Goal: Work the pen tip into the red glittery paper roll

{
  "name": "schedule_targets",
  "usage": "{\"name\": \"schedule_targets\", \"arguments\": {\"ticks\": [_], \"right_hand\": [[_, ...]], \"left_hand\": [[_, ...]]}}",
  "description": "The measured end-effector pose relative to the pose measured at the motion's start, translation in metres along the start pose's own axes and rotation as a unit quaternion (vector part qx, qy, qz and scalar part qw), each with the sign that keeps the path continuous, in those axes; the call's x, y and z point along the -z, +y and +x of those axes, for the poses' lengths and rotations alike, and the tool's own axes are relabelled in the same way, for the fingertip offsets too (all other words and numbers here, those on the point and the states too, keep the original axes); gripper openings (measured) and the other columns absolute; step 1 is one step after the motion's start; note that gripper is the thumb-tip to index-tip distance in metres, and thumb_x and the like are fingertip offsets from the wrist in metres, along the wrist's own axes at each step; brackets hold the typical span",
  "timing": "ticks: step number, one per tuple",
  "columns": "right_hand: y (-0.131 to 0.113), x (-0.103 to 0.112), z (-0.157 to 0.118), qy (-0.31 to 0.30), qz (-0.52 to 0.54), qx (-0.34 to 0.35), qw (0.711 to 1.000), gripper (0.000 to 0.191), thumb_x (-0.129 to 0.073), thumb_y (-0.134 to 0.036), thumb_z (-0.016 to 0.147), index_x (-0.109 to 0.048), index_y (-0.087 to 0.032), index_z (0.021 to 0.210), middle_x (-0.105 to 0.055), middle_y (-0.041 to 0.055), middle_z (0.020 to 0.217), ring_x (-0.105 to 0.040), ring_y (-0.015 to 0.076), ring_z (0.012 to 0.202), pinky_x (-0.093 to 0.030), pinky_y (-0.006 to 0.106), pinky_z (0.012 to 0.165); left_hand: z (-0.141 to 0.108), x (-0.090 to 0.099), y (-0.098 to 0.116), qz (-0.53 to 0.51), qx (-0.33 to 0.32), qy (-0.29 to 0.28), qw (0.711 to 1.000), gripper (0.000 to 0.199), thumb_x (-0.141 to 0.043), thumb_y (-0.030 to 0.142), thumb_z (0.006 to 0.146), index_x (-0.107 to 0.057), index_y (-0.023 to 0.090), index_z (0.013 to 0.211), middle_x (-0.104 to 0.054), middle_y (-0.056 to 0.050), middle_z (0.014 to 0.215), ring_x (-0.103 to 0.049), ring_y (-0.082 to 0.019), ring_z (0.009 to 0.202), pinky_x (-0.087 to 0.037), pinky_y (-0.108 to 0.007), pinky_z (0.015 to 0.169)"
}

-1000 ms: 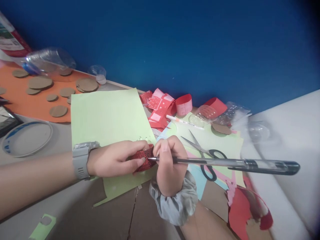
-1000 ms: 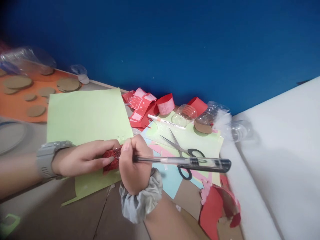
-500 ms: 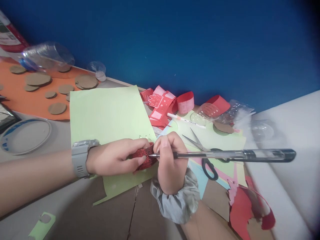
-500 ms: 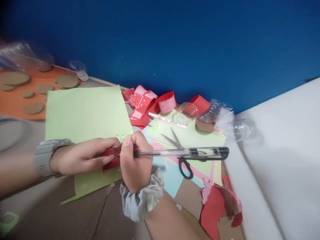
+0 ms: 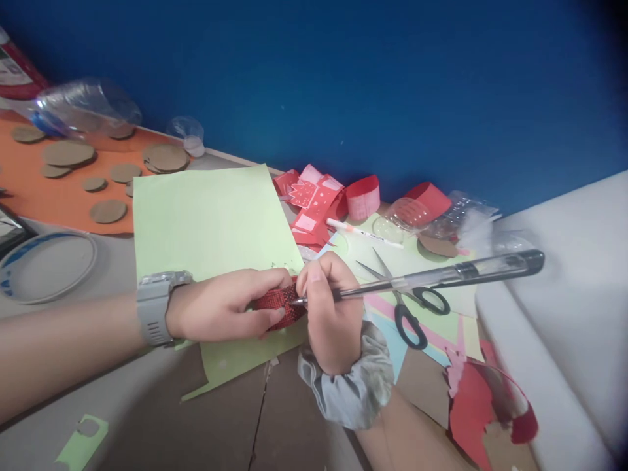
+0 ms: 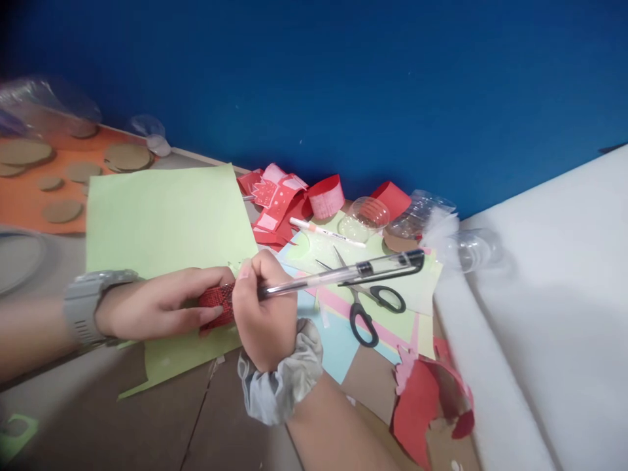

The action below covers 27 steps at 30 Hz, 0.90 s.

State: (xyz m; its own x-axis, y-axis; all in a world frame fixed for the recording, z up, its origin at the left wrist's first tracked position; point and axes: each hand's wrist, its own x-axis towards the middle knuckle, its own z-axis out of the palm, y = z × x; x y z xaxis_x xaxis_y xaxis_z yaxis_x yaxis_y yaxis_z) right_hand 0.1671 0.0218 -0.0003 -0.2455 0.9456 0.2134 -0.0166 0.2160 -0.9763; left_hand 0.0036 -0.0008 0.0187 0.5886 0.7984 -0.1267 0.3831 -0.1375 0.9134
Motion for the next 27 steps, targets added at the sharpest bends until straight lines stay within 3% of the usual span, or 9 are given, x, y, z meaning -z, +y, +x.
{"name": "schedule_targets", "arguments": {"ticks": [27], "right_hand": [[-0.0038, 0.0005, 0.0019, -0.029, -0.018, -0.003, 0.999, 0.024, -0.044, -0.011, 0.081, -0.038, -0.021, 0.06, -0.034, -0.0055, 0.055, -0.035, 0.0089, 0.052, -0.032, 0.023, 0.049]], "left_hand": [[-0.0007, -0.0001, -0.0011, -0.001, 0.006, -0.006, 1.0, 0.008, -0.045, 0.02, 0.09, -0.043, 0.018, 0.082, -0.052, 0.002, 0.074, -0.047, -0.013, 0.065, -0.04, -0.024, 0.061]]}}
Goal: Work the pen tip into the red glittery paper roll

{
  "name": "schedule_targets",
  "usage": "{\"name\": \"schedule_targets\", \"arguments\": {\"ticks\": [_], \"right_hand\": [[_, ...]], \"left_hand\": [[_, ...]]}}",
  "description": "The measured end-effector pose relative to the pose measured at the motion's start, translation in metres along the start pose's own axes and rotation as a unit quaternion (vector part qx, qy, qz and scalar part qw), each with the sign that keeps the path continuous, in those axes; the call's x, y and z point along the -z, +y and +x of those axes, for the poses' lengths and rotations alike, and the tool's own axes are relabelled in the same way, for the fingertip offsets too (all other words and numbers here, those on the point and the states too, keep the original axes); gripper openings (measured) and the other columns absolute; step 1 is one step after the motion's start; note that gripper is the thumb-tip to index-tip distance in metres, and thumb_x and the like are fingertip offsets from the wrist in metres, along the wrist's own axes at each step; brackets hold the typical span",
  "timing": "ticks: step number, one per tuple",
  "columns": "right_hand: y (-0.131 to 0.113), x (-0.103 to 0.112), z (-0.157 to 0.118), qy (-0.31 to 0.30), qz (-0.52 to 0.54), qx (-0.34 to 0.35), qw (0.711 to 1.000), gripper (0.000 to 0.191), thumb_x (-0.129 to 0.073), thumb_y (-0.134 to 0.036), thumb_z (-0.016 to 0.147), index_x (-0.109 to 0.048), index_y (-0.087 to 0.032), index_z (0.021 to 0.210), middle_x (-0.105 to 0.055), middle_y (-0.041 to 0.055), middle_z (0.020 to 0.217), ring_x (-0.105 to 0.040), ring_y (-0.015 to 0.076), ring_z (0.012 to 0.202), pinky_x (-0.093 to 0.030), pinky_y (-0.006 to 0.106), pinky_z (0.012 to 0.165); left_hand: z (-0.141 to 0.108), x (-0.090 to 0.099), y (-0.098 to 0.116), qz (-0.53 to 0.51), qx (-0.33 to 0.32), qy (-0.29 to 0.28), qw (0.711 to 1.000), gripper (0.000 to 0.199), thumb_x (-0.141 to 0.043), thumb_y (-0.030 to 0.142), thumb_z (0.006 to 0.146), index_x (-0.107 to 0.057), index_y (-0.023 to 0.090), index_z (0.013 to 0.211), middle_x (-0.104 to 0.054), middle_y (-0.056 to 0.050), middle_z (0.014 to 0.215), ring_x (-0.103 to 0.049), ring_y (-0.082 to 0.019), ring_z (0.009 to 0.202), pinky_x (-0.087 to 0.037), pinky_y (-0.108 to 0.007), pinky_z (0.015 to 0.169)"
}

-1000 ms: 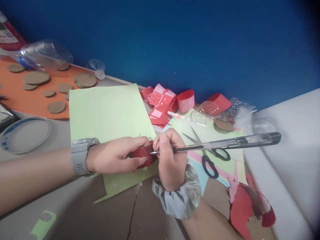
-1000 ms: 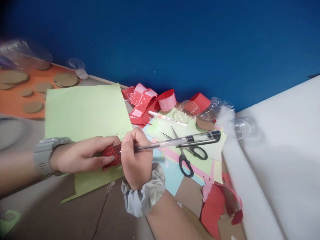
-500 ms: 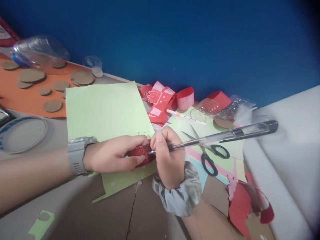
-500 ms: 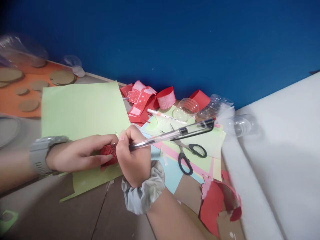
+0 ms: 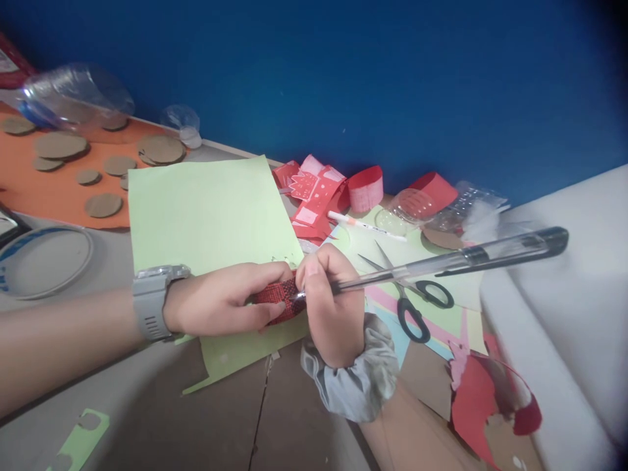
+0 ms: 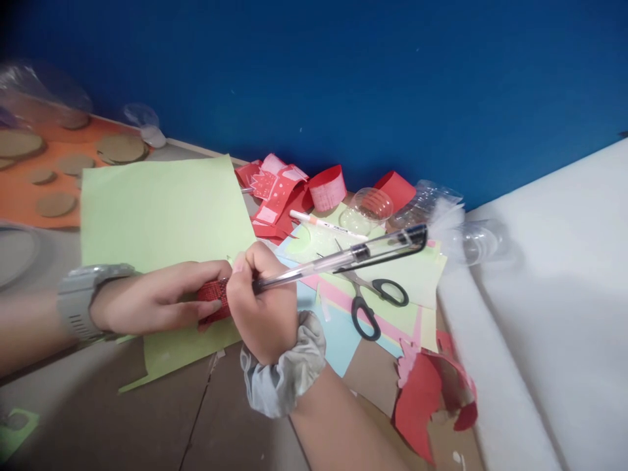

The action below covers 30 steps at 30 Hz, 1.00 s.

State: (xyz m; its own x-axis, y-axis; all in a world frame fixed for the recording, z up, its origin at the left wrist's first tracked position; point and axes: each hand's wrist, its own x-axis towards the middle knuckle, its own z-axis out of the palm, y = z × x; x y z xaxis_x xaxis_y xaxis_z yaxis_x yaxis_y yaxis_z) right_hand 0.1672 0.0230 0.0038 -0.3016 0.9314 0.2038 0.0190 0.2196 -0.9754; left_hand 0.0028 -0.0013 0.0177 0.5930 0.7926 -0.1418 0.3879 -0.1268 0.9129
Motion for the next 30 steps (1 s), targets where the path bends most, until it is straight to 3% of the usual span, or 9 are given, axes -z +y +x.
{"name": "schedule_targets", "arguments": {"ticks": [6, 16, 30], "right_hand": [[0.0002, 0.0008, 0.0009, -0.005, 0.007, -0.003, 1.0, 0.03, -0.047, -0.015, 0.084, -0.034, -0.021, 0.059, -0.032, -0.0061, 0.054, -0.033, 0.0082, 0.051, -0.03, 0.022, 0.047], [0.0066, 0.0017, -0.0007, 0.066, 0.099, 0.018, 0.993, 0.033, -0.045, -0.023, 0.094, -0.038, -0.021, 0.062, -0.039, -0.0067, 0.053, -0.026, 0.0061, 0.042, -0.026, 0.023, 0.042], [0.0055, -0.0003, -0.0013, 0.024, 0.03, 0.01, 0.999, 0.032, -0.046, -0.022, 0.093, -0.036, -0.021, 0.062, -0.033, -0.0064, 0.056, -0.031, 0.0085, 0.051, -0.028, 0.025, 0.049]], "left_hand": [[0.0004, -0.0013, -0.0006, -0.003, 0.001, 0.001, 1.0, 0.006, -0.045, 0.019, 0.089, -0.045, 0.017, 0.084, -0.052, 0.001, 0.077, -0.047, -0.014, 0.068, -0.041, -0.024, 0.064], [0.0011, 0.0002, -0.0034, -0.102, -0.022, 0.011, 0.995, 0.015, -0.043, 0.027, 0.096, -0.047, 0.016, 0.087, -0.054, 0.0, 0.076, -0.051, -0.014, 0.068, -0.043, -0.024, 0.064], [0.0005, 0.0004, -0.0035, -0.075, -0.011, 0.004, 0.997, 0.01, -0.045, 0.023, 0.093, -0.048, 0.015, 0.088, -0.057, 0.0, 0.077, -0.053, -0.014, 0.067, -0.044, -0.023, 0.064]]}}
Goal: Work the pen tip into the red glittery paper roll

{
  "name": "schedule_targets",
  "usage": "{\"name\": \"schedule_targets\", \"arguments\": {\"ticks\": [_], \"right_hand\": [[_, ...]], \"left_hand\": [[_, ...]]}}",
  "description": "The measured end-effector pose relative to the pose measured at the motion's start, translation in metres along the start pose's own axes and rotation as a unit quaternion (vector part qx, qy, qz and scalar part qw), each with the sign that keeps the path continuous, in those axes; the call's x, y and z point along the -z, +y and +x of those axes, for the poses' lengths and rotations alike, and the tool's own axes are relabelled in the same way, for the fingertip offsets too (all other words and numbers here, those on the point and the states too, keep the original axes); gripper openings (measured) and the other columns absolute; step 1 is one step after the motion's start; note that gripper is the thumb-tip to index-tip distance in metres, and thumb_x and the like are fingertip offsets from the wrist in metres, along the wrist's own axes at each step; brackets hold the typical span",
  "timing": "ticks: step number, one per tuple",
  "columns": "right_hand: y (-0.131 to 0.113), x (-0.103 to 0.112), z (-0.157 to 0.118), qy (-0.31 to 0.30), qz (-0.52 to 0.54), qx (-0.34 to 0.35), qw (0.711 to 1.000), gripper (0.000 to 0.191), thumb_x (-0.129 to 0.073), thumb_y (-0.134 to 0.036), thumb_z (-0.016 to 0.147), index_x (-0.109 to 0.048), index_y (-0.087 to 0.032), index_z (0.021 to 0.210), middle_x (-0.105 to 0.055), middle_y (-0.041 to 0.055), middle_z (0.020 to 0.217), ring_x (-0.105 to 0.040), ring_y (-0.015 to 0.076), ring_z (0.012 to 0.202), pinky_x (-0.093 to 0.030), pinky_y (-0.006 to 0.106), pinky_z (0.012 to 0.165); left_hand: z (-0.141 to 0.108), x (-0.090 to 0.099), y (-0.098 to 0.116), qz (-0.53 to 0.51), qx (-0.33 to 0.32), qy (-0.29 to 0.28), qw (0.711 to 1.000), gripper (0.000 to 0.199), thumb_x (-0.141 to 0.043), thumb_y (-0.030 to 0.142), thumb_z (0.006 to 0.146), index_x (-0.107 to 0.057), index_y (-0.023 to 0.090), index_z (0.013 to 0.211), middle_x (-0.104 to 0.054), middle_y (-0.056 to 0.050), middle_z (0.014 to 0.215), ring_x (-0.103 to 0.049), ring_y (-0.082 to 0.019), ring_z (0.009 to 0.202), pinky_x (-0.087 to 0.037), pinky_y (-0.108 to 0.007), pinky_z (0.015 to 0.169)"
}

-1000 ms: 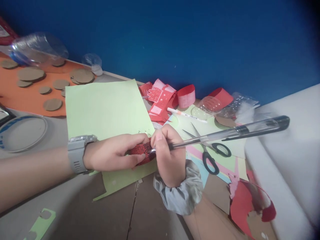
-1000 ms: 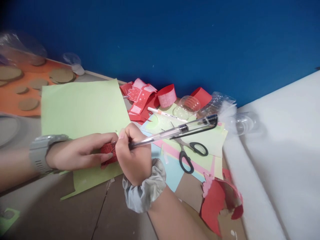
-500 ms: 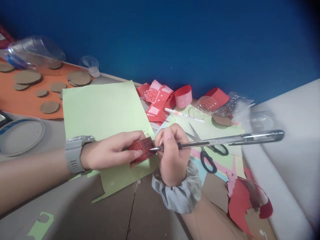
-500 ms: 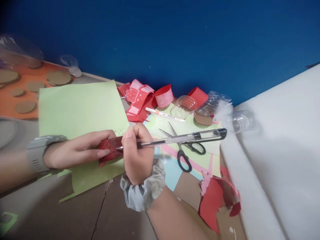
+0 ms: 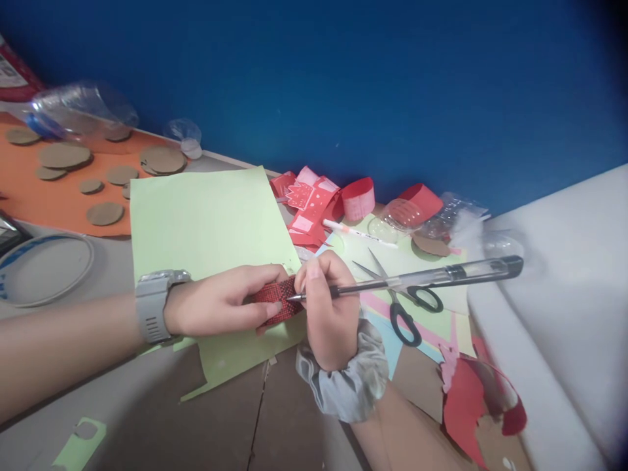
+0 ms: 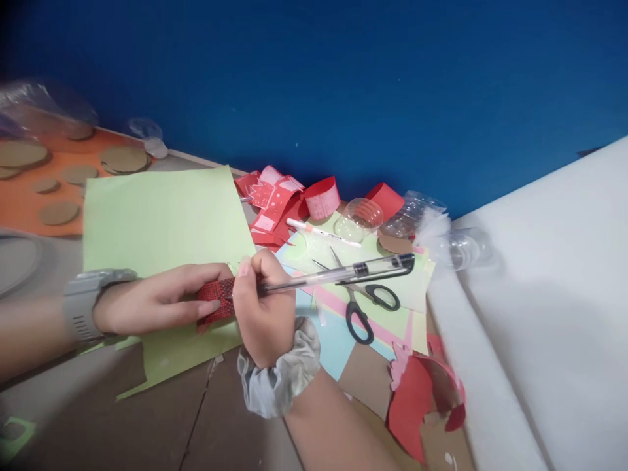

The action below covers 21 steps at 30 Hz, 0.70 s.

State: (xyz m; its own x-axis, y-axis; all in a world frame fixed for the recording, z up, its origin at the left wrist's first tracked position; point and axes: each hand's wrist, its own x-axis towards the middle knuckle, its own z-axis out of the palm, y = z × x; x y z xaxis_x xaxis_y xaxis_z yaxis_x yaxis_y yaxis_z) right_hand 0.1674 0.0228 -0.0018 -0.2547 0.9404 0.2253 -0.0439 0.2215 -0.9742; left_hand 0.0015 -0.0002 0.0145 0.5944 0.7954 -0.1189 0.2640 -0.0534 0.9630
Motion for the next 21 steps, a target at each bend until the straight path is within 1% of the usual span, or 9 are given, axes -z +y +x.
{"name": "schedule_targets", "arguments": {"ticks": [7, 13, 21], "right_hand": [[-0.0001, -0.0001, 0.0006, -0.008, -0.004, -0.003, 1.0, 0.032, -0.046, -0.024, 0.093, -0.035, -0.021, 0.063, -0.03, -0.0067, 0.057, -0.031, 0.0088, 0.052, -0.028, 0.025, 0.05], [-0.0004, 0.0002, 0.0001, -0.016, -0.015, -0.003, 1.0, 0.029, -0.045, -0.019, 0.091, -0.036, -0.021, 0.064, -0.031, -0.0066, 0.058, -0.031, 0.0087, 0.052, -0.028, 0.024, 0.05], [-0.0052, -0.0011, 0.0017, -0.01, -0.023, -0.013, 1.0, 0.03, -0.047, -0.019, 0.089, -0.033, -0.022, 0.062, -0.029, -0.007, 0.057, -0.032, 0.0083, 0.051, -0.029, 0.023, 0.048]], "left_hand": [[-0.0016, 0.0002, -0.0006, 0.005, 0.005, -0.006, 1.0, 0.01, -0.044, 0.023, 0.094, -0.046, 0.016, 0.088, -0.057, 0.001, 0.077, -0.052, -0.014, 0.067, -0.044, -0.023, 0.064], [-0.0001, 0.0005, -0.0004, 0.011, 0.011, -0.005, 1.0, 0.01, -0.045, 0.024, 0.093, -0.046, 0.016, 0.087, -0.056, 0.001, 0.078, -0.051, -0.014, 0.068, -0.043, -0.024, 0.065], [-0.0008, -0.0014, -0.0009, 0.005, 0.011, 0.011, 1.0, 0.01, -0.045, 0.024, 0.092, -0.047, 0.016, 0.086, -0.056, 0.002, 0.076, -0.05, -0.013, 0.067, -0.041, -0.023, 0.064]]}}
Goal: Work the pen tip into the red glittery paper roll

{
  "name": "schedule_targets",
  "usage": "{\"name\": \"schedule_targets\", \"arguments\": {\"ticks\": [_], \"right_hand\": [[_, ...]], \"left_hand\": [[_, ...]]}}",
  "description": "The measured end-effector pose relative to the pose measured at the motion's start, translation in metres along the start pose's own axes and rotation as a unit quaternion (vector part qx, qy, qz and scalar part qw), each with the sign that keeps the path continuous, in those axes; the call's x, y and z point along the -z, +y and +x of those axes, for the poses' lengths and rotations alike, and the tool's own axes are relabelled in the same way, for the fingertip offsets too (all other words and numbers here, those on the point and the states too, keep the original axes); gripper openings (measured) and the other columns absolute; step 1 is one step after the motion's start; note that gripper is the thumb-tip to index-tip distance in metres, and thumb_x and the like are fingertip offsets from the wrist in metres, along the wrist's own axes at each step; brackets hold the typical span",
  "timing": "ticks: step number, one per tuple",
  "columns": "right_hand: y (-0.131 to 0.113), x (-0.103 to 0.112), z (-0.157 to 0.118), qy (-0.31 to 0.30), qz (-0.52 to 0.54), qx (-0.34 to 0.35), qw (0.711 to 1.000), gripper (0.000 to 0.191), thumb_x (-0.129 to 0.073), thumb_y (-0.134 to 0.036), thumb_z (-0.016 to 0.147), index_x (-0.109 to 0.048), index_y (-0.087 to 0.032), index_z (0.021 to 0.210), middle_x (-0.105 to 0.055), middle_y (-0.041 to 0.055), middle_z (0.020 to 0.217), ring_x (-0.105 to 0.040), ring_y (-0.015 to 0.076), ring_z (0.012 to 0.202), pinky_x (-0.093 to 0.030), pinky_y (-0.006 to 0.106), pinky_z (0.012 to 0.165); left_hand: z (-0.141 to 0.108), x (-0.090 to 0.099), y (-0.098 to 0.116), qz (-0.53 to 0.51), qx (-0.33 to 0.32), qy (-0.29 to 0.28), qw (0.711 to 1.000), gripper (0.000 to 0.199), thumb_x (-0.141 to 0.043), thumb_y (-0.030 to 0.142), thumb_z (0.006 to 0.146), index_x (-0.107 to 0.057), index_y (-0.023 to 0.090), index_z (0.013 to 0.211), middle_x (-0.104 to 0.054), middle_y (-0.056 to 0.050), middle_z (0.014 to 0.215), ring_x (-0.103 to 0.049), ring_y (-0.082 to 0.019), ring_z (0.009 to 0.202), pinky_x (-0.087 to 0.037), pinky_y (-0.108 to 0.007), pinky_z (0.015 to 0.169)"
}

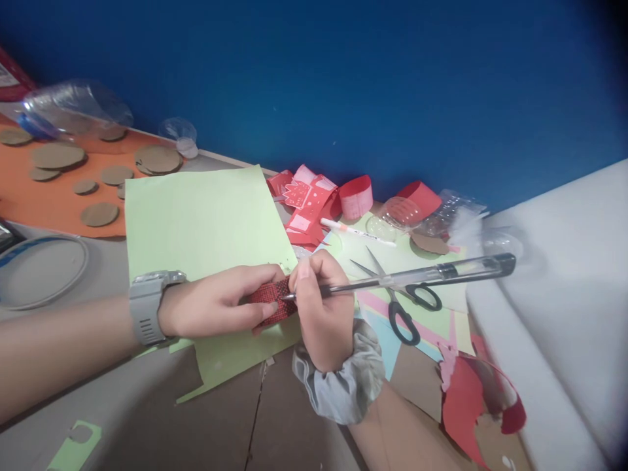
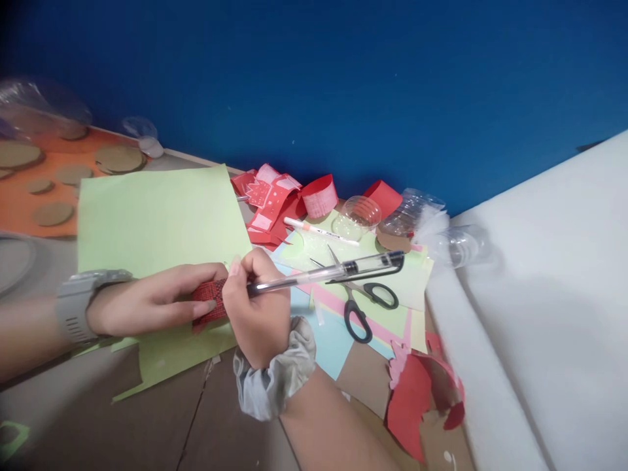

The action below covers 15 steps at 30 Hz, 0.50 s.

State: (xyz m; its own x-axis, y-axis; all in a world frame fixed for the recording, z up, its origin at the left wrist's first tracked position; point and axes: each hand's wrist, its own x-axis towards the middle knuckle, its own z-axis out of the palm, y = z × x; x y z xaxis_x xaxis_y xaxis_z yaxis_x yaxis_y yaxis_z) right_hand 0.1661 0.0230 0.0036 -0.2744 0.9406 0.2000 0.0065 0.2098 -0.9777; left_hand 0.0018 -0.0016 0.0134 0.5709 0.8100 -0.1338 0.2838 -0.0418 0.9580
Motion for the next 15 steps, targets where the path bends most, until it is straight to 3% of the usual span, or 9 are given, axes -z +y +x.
{"name": "schedule_targets", "arguments": {"ticks": [15], "right_hand": [[0.0015, -0.0002, -0.0013, 0.004, 0.005, -0.002, 1.0, 0.028, -0.046, -0.016, 0.087, -0.034, -0.022, 0.063, -0.03, -0.007, 0.057, -0.032, 0.0083, 0.052, -0.029, 0.023, 0.049]], "left_hand": [[0.0001, 0.0003, -0.0004, -0.002, -0.001, -0.007, 1.0, 0.01, -0.045, 0.025, 0.092, -0.048, 0.016, 0.088, -0.056, 0.001, 0.077, -0.05, -0.014, 0.067, -0.042, -0.024, 0.064]]}}
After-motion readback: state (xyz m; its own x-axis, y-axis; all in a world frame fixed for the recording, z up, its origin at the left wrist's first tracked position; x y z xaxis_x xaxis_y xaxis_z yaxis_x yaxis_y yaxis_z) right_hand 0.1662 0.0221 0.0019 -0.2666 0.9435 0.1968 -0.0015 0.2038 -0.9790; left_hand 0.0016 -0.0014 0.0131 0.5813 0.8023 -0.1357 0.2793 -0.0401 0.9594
